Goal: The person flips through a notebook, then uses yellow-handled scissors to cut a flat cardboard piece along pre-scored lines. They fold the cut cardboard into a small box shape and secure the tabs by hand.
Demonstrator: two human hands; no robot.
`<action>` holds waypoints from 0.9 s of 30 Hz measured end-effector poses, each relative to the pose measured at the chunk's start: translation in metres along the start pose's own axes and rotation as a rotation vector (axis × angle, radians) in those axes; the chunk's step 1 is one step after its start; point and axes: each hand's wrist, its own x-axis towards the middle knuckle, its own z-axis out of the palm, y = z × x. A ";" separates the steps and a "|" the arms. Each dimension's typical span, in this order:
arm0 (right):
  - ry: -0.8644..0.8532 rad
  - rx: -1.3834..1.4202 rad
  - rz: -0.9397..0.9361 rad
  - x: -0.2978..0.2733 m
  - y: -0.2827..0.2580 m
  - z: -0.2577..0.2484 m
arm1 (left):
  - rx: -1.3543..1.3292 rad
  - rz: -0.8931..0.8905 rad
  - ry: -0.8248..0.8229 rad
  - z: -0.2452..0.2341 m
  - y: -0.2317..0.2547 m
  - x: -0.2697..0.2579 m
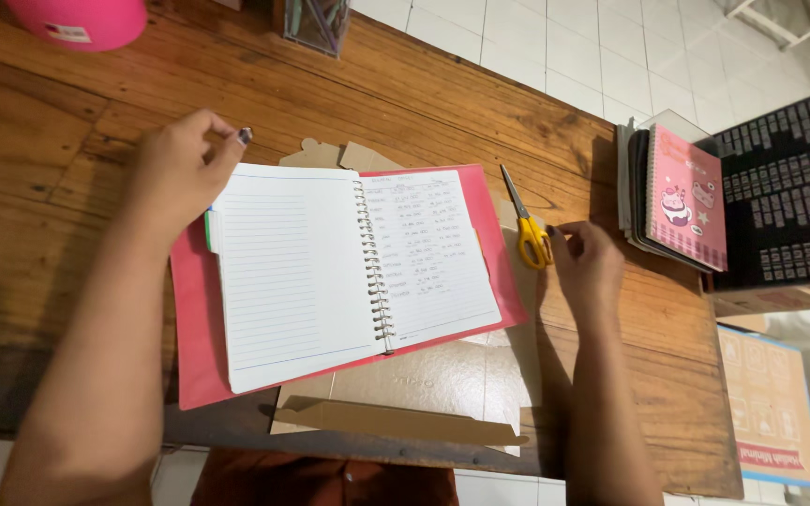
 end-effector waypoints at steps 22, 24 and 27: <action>0.086 -0.201 -0.174 0.003 -0.005 -0.001 | 0.025 0.136 0.080 0.004 -0.001 -0.002; 0.159 -0.198 -0.155 0.005 -0.002 -0.011 | 0.054 0.157 0.094 0.004 -0.001 -0.001; 0.223 -0.184 -0.079 0.008 0.005 -0.027 | 0.078 0.041 0.024 0.001 0.002 -0.003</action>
